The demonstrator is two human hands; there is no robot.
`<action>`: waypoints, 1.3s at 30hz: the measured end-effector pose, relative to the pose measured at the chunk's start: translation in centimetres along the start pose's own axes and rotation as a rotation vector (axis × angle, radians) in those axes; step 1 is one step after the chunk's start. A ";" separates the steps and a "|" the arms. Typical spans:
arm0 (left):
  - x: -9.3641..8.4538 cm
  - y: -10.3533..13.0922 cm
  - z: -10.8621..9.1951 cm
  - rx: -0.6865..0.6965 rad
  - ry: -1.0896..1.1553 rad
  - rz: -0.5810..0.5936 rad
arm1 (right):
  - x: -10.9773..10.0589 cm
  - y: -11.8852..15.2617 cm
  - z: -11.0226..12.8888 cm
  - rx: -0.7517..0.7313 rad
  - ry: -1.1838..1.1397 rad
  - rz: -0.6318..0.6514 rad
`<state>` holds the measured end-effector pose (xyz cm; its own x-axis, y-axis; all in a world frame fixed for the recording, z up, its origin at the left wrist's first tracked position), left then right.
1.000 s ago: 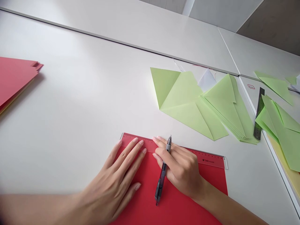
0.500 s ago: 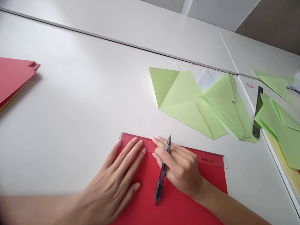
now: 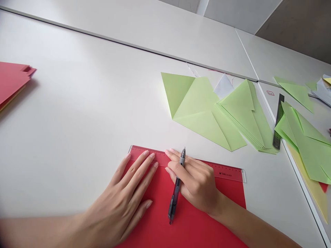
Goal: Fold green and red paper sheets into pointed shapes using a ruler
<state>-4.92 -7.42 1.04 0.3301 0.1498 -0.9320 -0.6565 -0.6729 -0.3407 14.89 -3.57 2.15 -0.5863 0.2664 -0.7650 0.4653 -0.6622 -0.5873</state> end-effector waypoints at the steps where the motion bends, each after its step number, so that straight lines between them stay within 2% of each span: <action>1: 0.0 0.0 0.0 0.005 0.001 0.004 | 0.0 0.0 0.0 -0.002 0.002 -0.001; 5: 0.1 0.0 0.0 0.012 0.012 0.008 | 0.0 0.0 0.0 0.006 -0.014 0.001; 8: 0.2 0.0 0.1 0.006 0.020 -0.017 | -0.4 0.0 -0.4 0.100 -0.163 0.003; 16: 0.6 -0.3 0.6 0.040 0.021 -0.068 | -0.9 0.0 -4.0 0.717 -0.710 -0.285; 21: 1.1 -0.5 1.0 0.055 0.024 -0.072 | -0.6 -0.4 -5.4 0.922 -0.923 -0.333; 28: 1.5 -0.2 1.1 0.043 0.039 -0.059 | -0.5 -0.3 -5.3 0.988 -0.987 -0.306; 34: 1.5 -0.1 1.2 0.047 0.059 -0.077 | -0.5 -0.3 -5.2 0.958 -1.067 -0.304; 39: 1.7 -0.2 1.1 -0.065 0.137 -0.099 | -0.5 -0.1 -5.5 0.964 -1.032 -0.283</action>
<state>-4.97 -6.24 -0.59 0.4832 0.1199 -0.8673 -0.5728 -0.7059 -0.4167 18.78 0.17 1.18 -0.9848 0.1262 0.1193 -0.1223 -0.9917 0.0389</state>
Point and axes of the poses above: each hand's wrist, its own y-axis away from the middle knuckle, its own x-axis out of the palm, z = x × y, the point moved 2 cm from there along -y, towards the middle knuckle, and after that the axes turned 7 degrees about -z, right-handed, at the moved point
